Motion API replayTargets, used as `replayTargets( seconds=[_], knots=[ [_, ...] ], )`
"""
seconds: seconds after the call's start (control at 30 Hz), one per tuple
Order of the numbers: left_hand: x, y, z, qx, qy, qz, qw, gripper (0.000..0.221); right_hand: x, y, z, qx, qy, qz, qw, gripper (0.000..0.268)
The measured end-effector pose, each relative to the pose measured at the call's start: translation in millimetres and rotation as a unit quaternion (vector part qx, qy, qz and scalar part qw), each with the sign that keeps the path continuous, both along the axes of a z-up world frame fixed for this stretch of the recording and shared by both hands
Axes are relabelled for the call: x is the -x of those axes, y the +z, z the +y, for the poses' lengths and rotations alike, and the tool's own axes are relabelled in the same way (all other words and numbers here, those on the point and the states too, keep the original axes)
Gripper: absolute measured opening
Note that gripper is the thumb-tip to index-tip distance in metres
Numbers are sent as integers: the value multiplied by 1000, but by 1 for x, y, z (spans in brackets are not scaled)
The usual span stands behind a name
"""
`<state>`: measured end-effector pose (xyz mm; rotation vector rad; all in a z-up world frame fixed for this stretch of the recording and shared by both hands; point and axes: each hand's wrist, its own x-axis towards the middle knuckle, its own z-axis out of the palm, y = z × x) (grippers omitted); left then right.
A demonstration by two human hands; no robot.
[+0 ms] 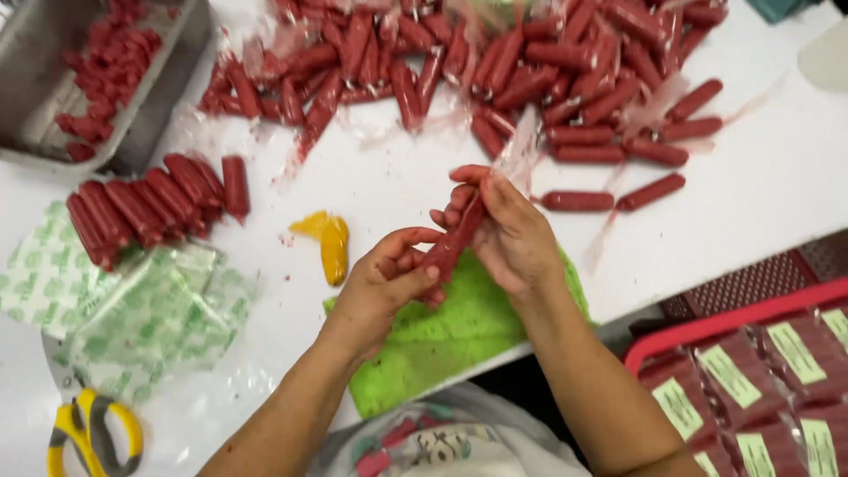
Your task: The person repeatedly picks up small sausages, wraps each one individually in clear plastic film, and places the wrapped items into a red basket. The process is continuous and repetitive, with the person handling the sausages one at a time.
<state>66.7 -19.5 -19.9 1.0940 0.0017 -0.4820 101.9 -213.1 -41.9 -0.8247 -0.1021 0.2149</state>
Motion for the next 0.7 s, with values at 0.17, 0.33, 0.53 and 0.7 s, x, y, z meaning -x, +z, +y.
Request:
replayTargets(
  seconds=[0.17,0.33,0.53,0.7],
  knots=[
    [9,33,15,-307,19,-242,920,74,23,17,17,72,10,-5,997,30],
    [8,26,-11,-185,-1,-245,952,76,39,27,28,105,13,-43,994,35],
    [4,41,-25,-119,66,-329,935,30,63,40,25,135,47,-81,986,27],
    [19,60,-14,92,69,-278,954,29,77,61,15,266,27,-209,941,20]
  ],
)
